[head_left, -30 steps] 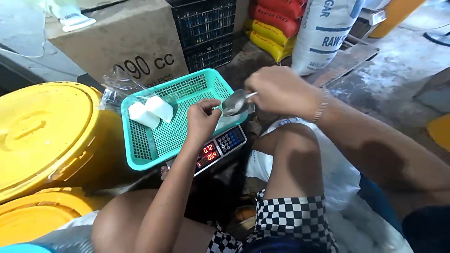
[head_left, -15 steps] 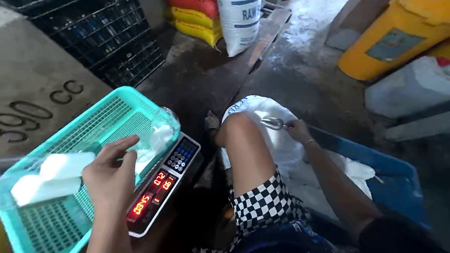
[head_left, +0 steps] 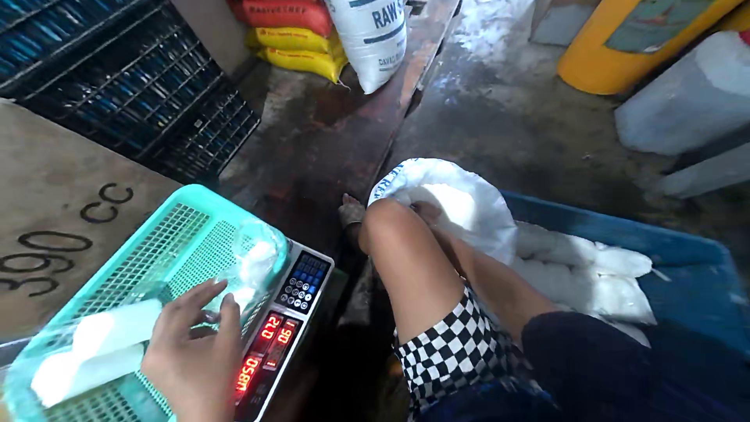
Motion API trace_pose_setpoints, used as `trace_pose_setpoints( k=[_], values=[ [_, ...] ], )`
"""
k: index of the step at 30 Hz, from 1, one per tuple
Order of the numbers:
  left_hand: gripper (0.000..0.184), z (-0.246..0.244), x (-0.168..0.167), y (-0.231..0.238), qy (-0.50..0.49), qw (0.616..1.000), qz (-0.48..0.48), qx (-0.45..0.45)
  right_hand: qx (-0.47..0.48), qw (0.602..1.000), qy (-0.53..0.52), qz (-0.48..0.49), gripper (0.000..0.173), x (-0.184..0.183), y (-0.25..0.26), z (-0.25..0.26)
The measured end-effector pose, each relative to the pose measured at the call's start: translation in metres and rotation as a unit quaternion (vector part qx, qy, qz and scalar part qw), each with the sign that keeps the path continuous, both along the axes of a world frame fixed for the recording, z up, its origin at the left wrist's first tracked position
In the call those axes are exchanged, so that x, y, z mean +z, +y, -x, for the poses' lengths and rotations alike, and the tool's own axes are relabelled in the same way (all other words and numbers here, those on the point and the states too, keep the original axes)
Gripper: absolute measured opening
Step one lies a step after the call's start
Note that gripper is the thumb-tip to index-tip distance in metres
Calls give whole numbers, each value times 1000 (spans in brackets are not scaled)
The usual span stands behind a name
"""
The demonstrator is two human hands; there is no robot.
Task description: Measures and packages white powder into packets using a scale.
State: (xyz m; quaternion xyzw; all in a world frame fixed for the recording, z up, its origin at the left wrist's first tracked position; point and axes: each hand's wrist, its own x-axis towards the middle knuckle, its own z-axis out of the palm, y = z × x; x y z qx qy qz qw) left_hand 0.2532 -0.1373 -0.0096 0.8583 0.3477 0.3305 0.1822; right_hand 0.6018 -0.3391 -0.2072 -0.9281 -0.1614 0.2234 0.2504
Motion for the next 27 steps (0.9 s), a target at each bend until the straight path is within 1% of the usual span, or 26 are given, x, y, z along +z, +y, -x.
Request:
trace_pose_setpoints(
  k=[1, 2, 3, 5, 8, 10, 12, 14, 18, 23, 27],
  values=[
    [25, 2, 1, 0, 3, 1000, 0, 2, -25, 999, -24, -41, 30, -32, -4, -9],
    [25, 3, 2, 1, 7, 1000, 0, 5, -40, 998, 3, -45, 31, -41, -8, -17],
    [25, 4, 2, 1, 10, 1000, -1, 7, -55, 997, 24, -44, 31, -40, -14, -19],
    [25, 4, 4, 3, 20, 1000, 1, 4, -67, 996, 32, -45, 29, -26, -27, -15],
    [25, 2, 7, 5, 25, 1000, 3, -3, -66, 997, 4, -45, 27, -16, -49, -5],
    [23, 2, 8, 6, 26, 1000, 8, -1, -54, 996, 1, -68, 26, -15, -63, -3],
    [23, 4, 9, 6, 29, 999, 16, 2, -41, 993, 8, -114, 27, -16, -75, -2],
    [24, 6, 10, 6, 31, 999, 30, -1, -47, 991, 7, -128, 29, -15, -84, -4],
    [24, 8, 7, 8, 26, 999, 36, 5, -34, 995, -9, -97, 29, 0, -94, -15],
    [26, 8, 11, 8, 54, 998, 22, 12, -25, 990, -52, -132, 25, 18, -103, -26],
    [26, 10, 9, 11, 47, 999, 21, 3, 28, 991, -61, -118, 25, 53, -101, -38]
  ],
)
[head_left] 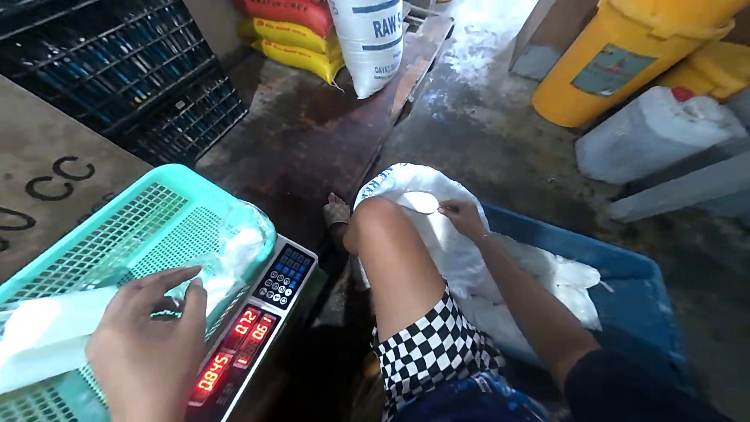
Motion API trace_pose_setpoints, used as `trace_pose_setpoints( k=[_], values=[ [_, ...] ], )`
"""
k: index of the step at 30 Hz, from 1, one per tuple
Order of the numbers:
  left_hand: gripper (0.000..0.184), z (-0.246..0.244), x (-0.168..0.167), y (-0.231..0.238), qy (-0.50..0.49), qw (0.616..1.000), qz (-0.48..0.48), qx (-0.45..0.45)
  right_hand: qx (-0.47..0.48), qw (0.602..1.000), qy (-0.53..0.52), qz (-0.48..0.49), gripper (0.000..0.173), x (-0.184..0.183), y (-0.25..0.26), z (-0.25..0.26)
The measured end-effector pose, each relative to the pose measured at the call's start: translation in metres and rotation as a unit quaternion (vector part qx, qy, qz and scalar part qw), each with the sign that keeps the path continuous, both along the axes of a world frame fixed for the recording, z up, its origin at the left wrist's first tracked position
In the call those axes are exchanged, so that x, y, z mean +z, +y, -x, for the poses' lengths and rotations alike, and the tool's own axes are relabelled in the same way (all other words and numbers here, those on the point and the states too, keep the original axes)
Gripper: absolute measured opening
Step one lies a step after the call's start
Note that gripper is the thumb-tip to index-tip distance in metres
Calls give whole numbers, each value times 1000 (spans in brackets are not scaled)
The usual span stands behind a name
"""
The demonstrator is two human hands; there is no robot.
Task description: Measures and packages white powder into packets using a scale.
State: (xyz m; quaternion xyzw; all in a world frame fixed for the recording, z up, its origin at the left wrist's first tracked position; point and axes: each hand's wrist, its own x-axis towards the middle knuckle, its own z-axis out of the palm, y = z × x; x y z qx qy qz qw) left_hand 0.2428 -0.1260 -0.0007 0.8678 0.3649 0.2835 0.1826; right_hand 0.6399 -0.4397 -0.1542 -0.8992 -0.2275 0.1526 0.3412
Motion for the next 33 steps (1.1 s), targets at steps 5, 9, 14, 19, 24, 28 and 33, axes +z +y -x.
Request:
trace_pose_setpoints(
  k=[5, 9, 14, 19, 24, 28, 33],
  values=[
    [27, 0, -1, 1, -4, 999, -32, 3, 77, 992, -90, -35, 19, 42, 22, -19],
    [24, 0, 1, 0, 6, 999, -37, 4, 98, 990, -57, -89, 21, 80, 63, -26],
    [19, 0, 5, 0, -5, 1000, -24, -6, 168, 975, -55, -137, 23, 125, 126, -16],
    [18, -1, 9, 2, -24, 999, 35, -13, 286, 942, -52, -169, 20, 169, 181, 25],
    [20, 1, 10, 6, -55, 996, 57, -35, 386, 904, -8, -183, 17, 194, 213, 83],
    [24, 2, 12, 6, -66, 994, 70, -47, 443, 885, -15, -142, 15, 201, 217, 122],
    [21, -1, 11, 9, -75, 991, 96, -62, 431, 898, -32, -82, 12, 200, 214, 154]
  ],
)
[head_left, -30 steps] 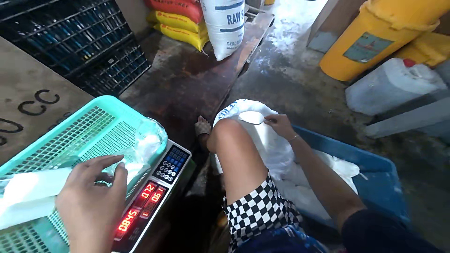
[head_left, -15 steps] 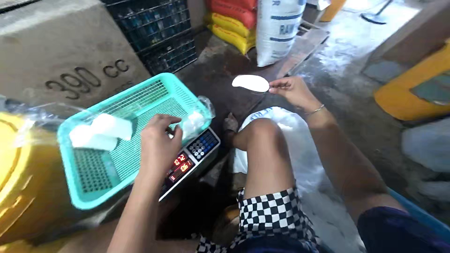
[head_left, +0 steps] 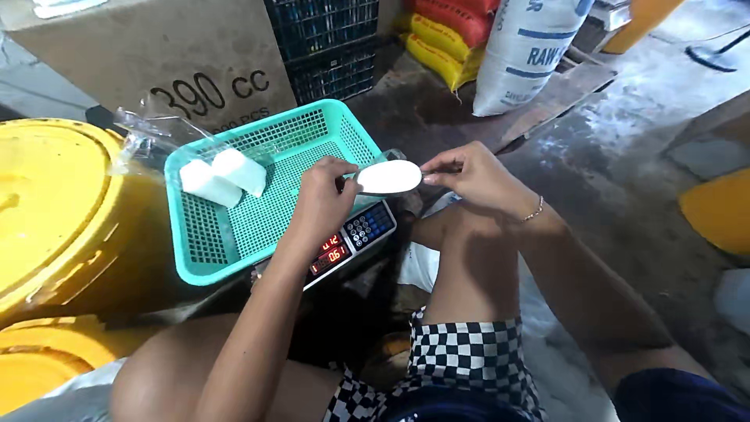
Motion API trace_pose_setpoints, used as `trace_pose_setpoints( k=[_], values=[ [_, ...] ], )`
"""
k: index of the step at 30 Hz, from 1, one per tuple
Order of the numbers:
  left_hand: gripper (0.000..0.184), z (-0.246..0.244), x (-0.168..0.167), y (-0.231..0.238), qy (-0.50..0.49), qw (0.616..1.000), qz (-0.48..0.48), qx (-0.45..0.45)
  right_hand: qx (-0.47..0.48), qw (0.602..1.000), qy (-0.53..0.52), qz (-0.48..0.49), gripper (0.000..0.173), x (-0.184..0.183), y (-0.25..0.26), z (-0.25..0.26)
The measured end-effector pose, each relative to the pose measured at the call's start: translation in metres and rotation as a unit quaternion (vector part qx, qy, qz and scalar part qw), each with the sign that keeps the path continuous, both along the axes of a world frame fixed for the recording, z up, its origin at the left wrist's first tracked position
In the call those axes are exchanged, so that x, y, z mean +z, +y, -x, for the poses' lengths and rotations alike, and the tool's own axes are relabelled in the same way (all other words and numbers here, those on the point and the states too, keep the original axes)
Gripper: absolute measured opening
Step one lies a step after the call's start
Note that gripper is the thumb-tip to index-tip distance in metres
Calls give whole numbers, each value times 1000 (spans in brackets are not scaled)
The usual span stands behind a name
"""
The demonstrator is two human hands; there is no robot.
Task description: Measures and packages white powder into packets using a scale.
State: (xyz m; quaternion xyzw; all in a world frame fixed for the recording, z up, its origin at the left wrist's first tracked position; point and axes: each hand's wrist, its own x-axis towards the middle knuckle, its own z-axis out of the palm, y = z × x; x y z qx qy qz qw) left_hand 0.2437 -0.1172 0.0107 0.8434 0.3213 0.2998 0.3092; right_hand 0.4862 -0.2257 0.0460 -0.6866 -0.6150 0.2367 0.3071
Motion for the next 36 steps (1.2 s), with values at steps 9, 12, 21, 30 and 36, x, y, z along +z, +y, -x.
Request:
trace_pose_setpoints(
  k=[9, 12, 21, 30, 36],
  values=[
    [21, -9, -1, -3, -10, 1000, 17, -3, 2, 984, -177, 32, 14, 24, 16, 37],
    [23, -6, 1, -3, -20, 999, 50, 5, 32, 962, -272, -2, 7, 32, 30, 61],
    [16, -2, 9, 5, -251, 942, 221, 13, 133, 854, -488, 121, 11, 103, 65, 138],
    [24, -1, -5, 19, -110, 981, 160, 13, 43, 931, -361, 16, 13, 93, 18, 34],
    [27, 26, 14, 31, -119, 969, 197, 94, -264, 940, -212, -36, 28, 2, -105, -79]
  ],
)
